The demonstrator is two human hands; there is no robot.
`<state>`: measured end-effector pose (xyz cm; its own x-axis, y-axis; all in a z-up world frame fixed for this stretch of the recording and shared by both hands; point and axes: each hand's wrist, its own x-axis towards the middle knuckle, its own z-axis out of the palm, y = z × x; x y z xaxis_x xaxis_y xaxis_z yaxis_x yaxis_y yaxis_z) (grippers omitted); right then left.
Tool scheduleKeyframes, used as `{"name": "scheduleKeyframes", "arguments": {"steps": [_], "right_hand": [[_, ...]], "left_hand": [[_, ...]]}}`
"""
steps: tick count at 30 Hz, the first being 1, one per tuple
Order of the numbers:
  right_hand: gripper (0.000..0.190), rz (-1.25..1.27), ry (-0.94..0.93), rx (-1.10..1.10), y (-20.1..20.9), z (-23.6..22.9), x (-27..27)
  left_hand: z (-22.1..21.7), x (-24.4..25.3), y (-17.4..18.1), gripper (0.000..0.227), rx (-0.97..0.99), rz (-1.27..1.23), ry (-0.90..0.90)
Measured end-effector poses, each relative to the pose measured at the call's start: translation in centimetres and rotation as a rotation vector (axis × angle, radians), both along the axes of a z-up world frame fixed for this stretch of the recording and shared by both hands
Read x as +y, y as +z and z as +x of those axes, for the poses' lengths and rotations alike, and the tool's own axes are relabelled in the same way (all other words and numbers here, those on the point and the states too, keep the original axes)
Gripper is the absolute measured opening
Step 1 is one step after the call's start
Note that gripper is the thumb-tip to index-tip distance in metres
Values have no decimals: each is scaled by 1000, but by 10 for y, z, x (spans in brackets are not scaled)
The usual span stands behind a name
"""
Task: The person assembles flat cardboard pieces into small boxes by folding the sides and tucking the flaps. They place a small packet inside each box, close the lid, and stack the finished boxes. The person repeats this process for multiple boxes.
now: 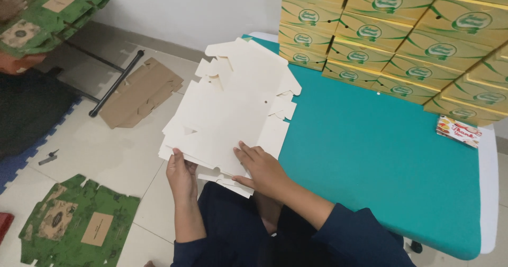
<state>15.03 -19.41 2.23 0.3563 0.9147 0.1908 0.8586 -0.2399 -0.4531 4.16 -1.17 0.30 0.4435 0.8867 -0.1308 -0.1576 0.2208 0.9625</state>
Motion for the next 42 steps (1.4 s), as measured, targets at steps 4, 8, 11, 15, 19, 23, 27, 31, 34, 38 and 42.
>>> {"name": "scheduleKeyframes", "arguments": {"steps": [4, 8, 11, 15, 19, 23, 27, 31, 34, 38, 42], "right_hand": [[68, -53, -35, -31, 3, 0, 5], [74, -48, -61, 32, 23, -4, 13], [75, -40, -65, 110, 31, -4, 19], [67, -122, 22, 143, 45, 0, 17], [44, -156, 16, 141, 15, 12, 14], [43, -90, -54, -7, 19, 6, -2], [59, 111, -202, -431, 42, 2, -50], [81, -129, -225, -491, 46, -7, -132], [78, -323, -291, -209, 28, -4, -200], [75, -424, -491, -126, 6, -16, -269], [44, -274, -608, -135, -29, -26, -302]], "left_hand": [[5, -4, 0, 49, -77, -47, -40], [6, -11, -8, 45, -114, -57, -82], [5, -27, 13, 47, -50, -31, -231], [3, -25, 7, 57, 41, 34, -225], [0, -35, 39, 39, 138, 54, -164], [-2, -34, 34, 46, 165, 91, -134], [-12, -22, 19, 82, 130, 280, -7], [-22, -33, 39, 84, 428, 533, 42], [-28, -47, 28, 69, 326, 824, 108], [-9, -86, 20, 48, 124, 1140, 178], [15, -137, -28, 39, -149, 1246, -144]]}}
